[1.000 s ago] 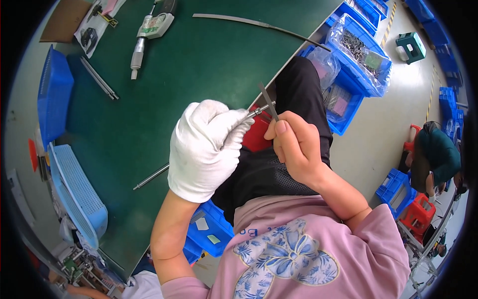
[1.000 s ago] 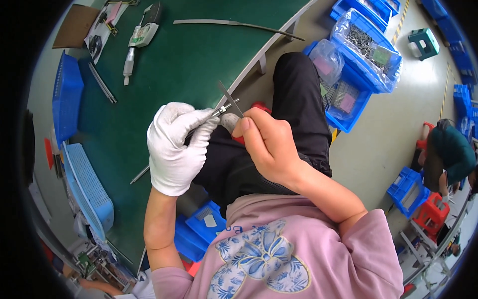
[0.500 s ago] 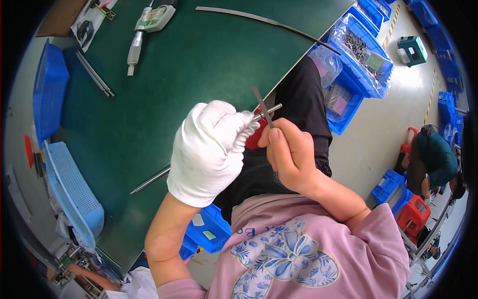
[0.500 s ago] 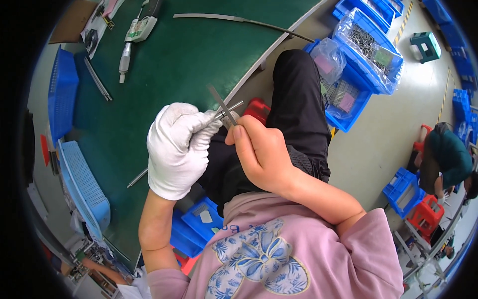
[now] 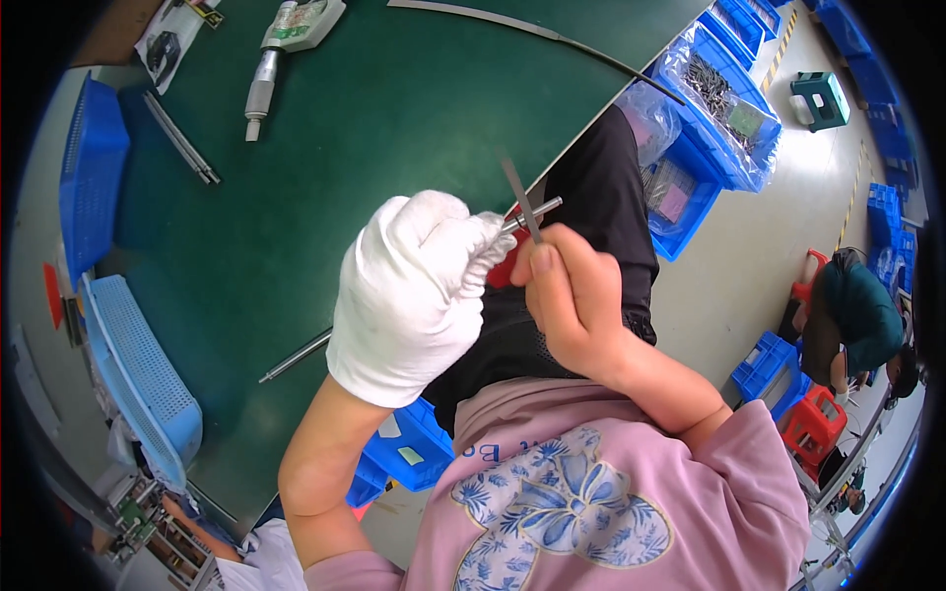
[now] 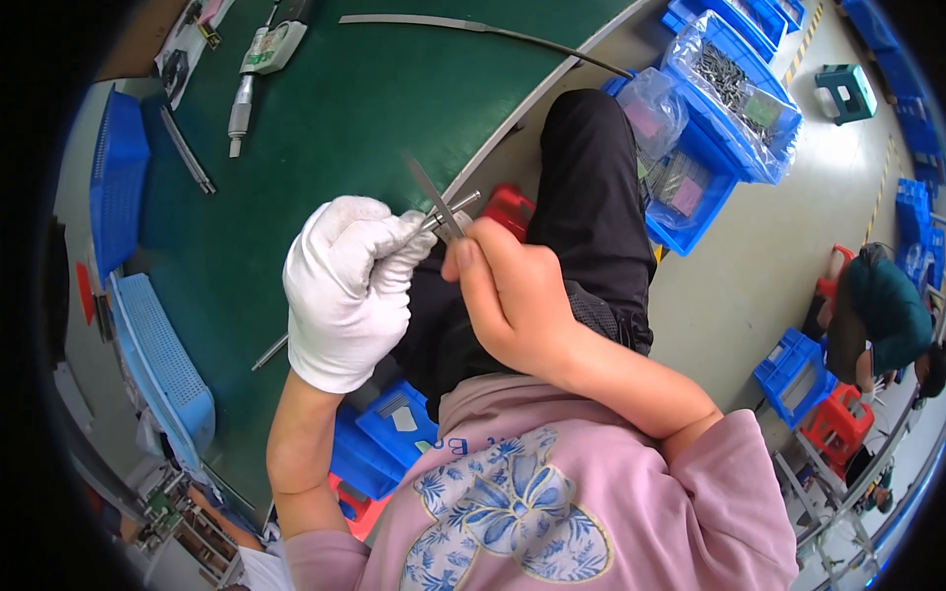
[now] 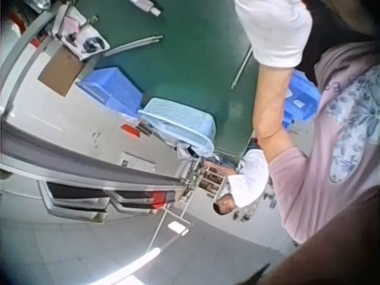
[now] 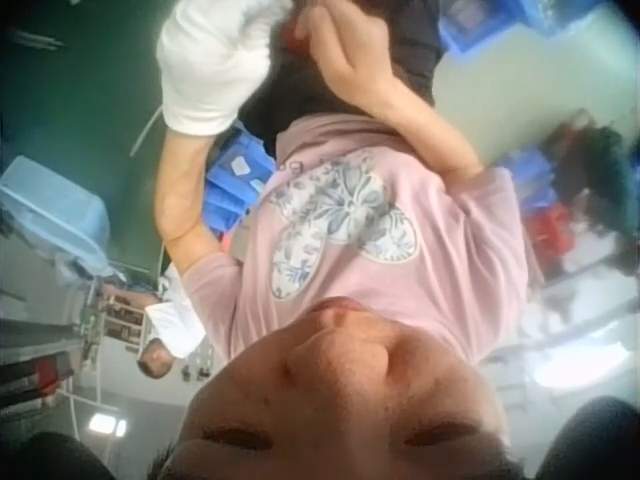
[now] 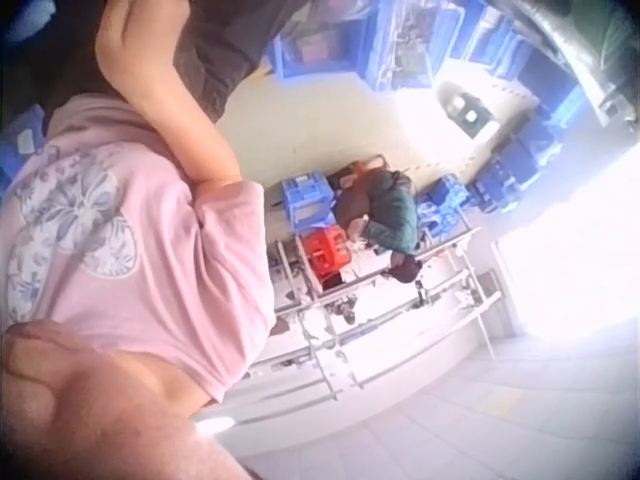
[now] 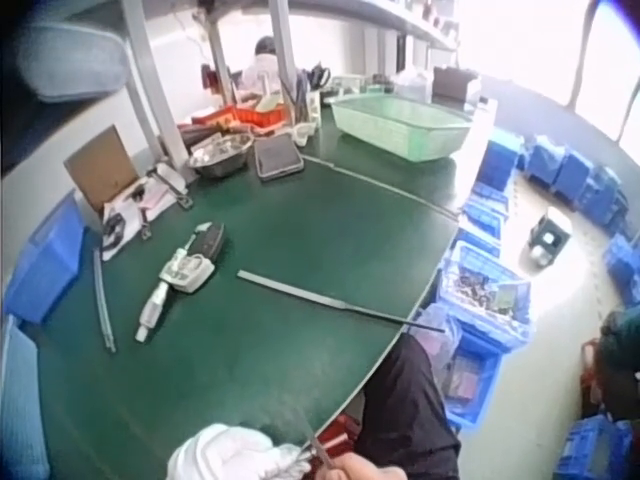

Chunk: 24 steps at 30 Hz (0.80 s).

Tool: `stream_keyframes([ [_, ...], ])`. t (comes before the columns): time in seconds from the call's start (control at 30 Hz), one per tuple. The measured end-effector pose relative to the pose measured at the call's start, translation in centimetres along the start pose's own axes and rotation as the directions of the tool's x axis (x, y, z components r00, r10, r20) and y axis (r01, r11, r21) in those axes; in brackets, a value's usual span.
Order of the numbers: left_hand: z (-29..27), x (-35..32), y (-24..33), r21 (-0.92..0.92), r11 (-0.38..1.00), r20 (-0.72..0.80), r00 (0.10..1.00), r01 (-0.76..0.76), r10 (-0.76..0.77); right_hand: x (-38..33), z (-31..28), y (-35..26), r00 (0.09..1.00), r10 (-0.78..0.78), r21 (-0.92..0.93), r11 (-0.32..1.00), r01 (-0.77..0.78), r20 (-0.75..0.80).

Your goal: The recorder uses precision measuring tools including a micrometer and digital calipers to inspect metal rods and small components, referencing a technical specification binder.

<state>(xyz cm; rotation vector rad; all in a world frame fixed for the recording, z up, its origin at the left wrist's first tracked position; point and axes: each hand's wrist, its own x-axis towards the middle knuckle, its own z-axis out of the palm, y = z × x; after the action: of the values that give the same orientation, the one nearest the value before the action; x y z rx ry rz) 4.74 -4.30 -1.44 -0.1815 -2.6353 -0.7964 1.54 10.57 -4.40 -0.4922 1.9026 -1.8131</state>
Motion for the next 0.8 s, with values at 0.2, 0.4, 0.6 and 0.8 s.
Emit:
stream_keyframes([
  [0.2,0.1,0.1,0.1,0.007,1.000,-0.009,1.000,-0.005,0.005,0.0,-0.1,-0.1,1.000,0.027,-0.010,1.000,-0.027,0.007],
  [0.4,0.2,0.0,0.1,0.017,1.000,-0.009,1.000,0.004,-0.004,-0.1,-0.2,-0.2,0.994,0.105,-0.042,0.994,-0.105,-0.001],
  [0.6,0.2,0.0,0.0,0.012,1.000,-0.022,1.000,-0.004,0.004,-0.1,-0.4,-1.0,0.994,0.110,0.002,0.994,-0.110,0.006],
  [0.8,0.3,-0.2,0.2,0.001,1.000,-0.042,0.999,-0.002,0.002,1.5,-5.2,-4.3,0.964,-0.188,0.011,0.981,0.194,-0.185],
])
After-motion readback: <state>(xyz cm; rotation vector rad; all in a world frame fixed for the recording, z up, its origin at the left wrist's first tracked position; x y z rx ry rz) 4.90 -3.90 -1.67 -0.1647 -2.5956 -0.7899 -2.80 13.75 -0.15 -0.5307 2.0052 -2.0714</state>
